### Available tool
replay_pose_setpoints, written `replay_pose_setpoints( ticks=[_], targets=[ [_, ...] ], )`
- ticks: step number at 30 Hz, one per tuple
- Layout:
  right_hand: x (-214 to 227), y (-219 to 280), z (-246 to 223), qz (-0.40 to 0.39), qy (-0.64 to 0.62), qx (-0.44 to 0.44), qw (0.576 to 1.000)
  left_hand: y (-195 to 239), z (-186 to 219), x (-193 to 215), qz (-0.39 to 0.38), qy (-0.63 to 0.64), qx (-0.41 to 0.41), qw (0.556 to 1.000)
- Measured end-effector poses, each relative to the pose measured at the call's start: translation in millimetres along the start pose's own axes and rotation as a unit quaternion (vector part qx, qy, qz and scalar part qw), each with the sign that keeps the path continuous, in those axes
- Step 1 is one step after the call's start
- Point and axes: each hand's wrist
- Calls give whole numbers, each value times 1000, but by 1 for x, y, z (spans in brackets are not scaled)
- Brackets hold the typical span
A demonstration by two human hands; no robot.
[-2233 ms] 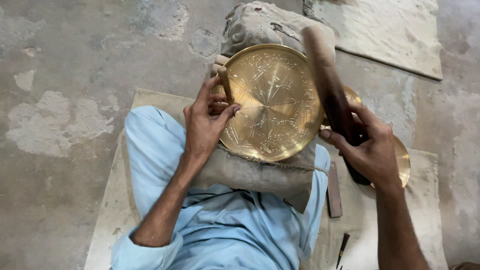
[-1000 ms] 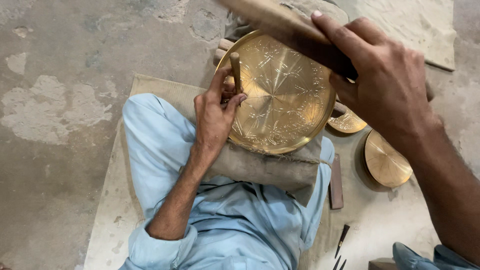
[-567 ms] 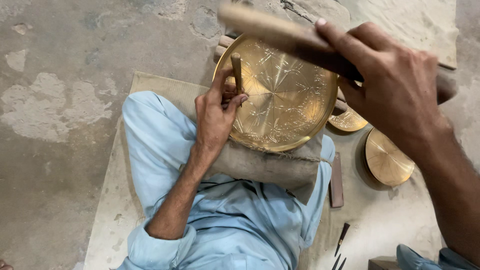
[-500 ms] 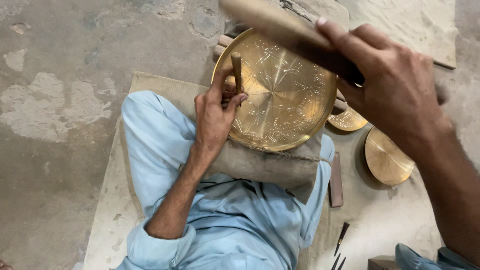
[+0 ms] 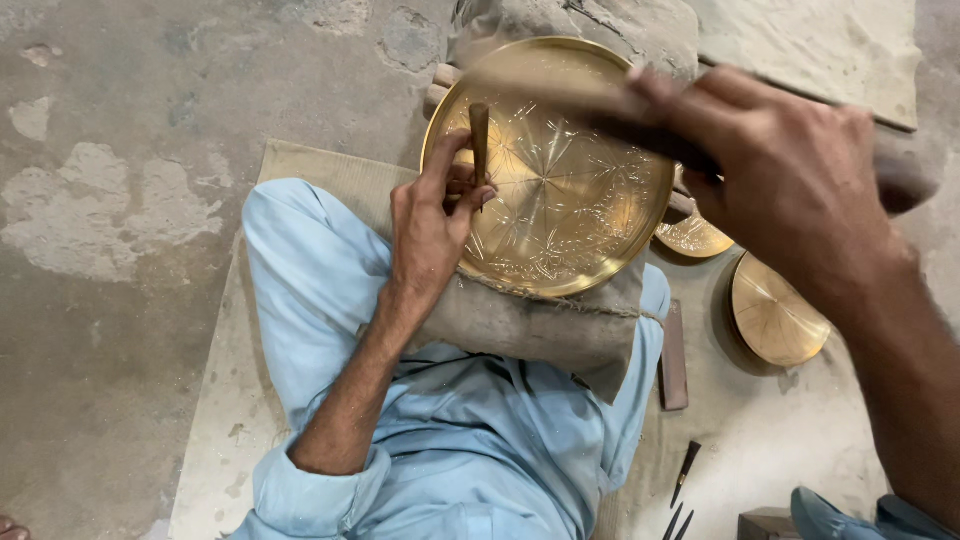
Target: The person uses a hammer and chisel to engrave a floral pattern into a brass plate resting on a cushion. They repeatedly strike the chisel along the design lines to deepen the relief.
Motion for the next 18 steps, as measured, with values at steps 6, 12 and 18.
replay_pose_setpoints(
  ticks=[6, 12, 18],
  targets=[
    [-7, 5, 3, -21, -31, -1, 999, 1, 6, 0, -5, 1, 9, 1000],
    [-7, 10, 2, 72, -119, 1, 990, 3, 7, 1, -10, 4, -1, 1000],
    [-10, 14, 3, 28, -81, -18, 996, 6, 4, -2, -17, 0, -1, 1000]
  ],
)
Point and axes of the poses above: each hand's wrist, its own y-axis away from the middle knuckle, its own x-axis out of the back of the hand, z = x × y, and after that the axes turned 5 degrees about y, right-handed
